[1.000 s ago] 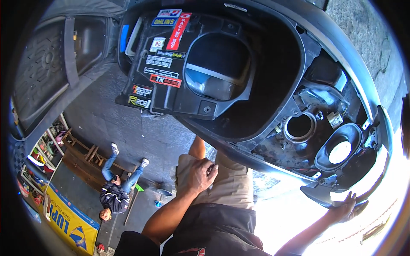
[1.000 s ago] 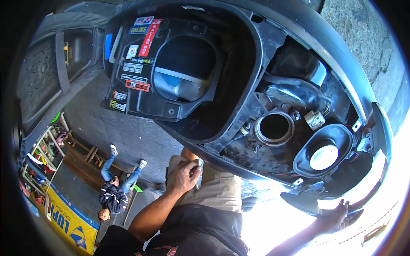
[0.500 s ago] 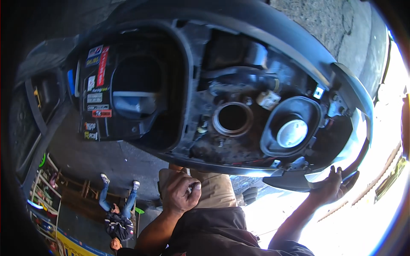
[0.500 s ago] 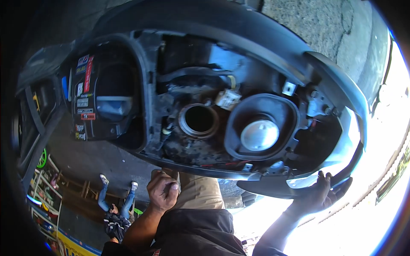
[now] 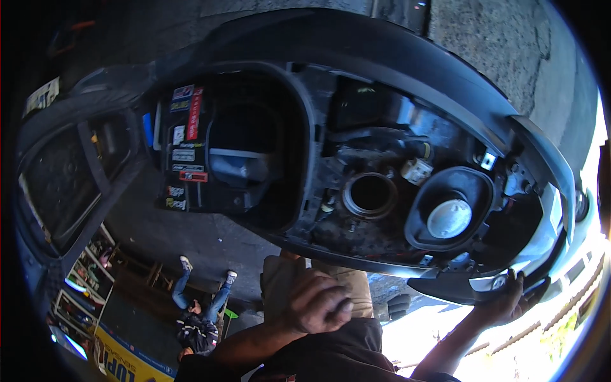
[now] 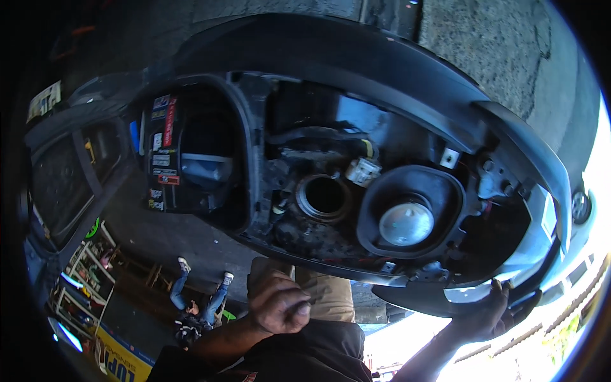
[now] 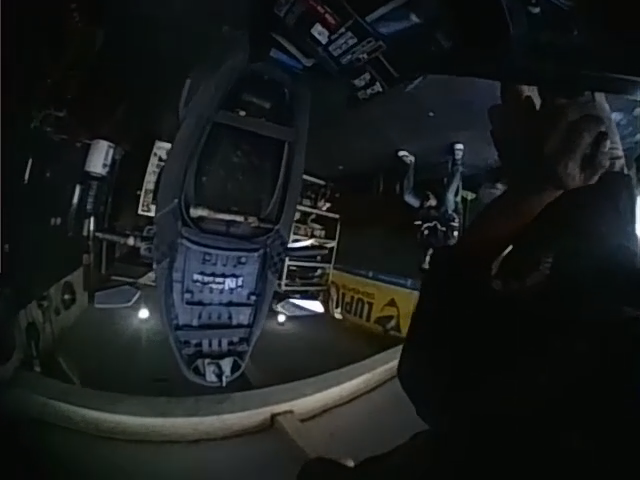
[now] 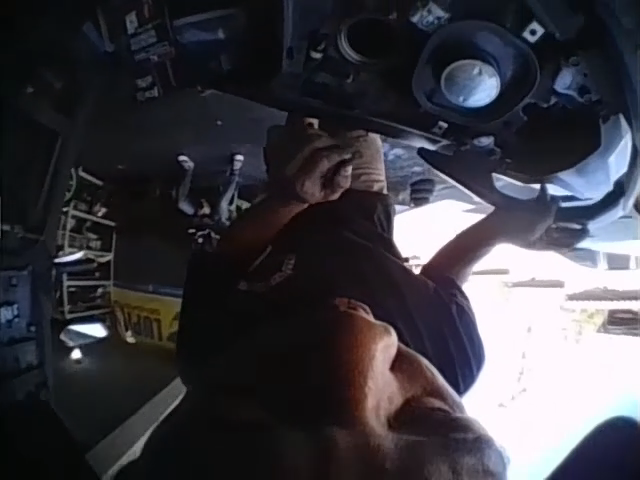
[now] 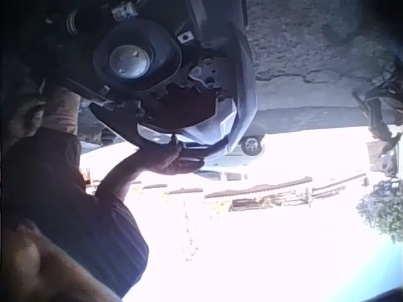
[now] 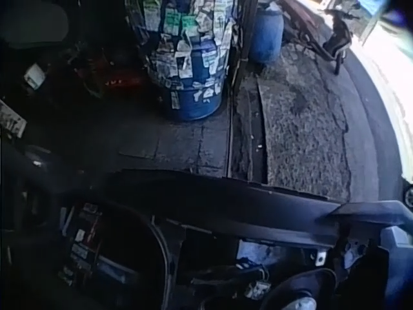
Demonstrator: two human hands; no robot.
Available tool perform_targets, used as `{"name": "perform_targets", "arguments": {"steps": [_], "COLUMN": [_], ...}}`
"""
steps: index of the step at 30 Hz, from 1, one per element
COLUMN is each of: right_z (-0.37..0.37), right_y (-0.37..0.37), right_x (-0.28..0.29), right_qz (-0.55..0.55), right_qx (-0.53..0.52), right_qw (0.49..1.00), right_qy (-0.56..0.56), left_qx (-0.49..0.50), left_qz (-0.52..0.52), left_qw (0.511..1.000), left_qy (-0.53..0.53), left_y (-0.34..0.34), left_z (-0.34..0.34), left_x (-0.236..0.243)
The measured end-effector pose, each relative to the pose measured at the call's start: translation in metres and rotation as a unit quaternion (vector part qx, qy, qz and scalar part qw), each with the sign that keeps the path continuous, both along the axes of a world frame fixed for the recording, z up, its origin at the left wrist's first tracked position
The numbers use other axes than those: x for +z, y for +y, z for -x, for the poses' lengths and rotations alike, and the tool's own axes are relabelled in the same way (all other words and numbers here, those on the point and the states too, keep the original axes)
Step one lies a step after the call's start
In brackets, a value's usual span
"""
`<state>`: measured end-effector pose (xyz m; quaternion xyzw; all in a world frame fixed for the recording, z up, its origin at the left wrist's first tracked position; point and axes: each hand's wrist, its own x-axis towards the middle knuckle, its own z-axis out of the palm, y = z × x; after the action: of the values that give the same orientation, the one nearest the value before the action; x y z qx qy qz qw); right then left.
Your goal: Removing, inspecting, and preparing to clean a fuel pump component from a motorcycle tank.
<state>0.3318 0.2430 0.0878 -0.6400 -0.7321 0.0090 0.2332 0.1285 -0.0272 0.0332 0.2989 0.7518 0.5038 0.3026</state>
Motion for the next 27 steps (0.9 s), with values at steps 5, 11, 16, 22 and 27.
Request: {"name": "perform_targets", "arguments": {"steps": [5,11,16,22,27], "right_z": [0.016,0.031,0.004,-0.033,-0.027], "right_y": [-0.004,-0.001,0.005,0.017,0.013], "right_x": [0.000,-0.002,-0.003,0.005,0.001], "right_qz": [0.017,0.016,0.034,0.010,0.034], "right_qx": [-0.125,-0.086,-0.050,0.200,0.041], "right_qw": [0.989,0.979,0.978,0.969,0.998], "right_qy": [0.074,0.186,0.198,-0.145,0.027], "left_qx": [-0.036,-0.112,-0.128,-0.256,-0.110], "left_qz": [0.026,0.063,0.067,0.061,-0.056], "left_qw": [0.998,0.992,0.990,0.964,0.992], "left_qy": [0.048,-0.009,0.008,-0.029,0.017], "left_y": [0.041,0.068,0.068,0.082,0.072], "left_z": [0.009,-0.001,-0.005,-0.016,-0.017], "left_x": [0.016,0.013,0.011,-0.003,-0.013]}}
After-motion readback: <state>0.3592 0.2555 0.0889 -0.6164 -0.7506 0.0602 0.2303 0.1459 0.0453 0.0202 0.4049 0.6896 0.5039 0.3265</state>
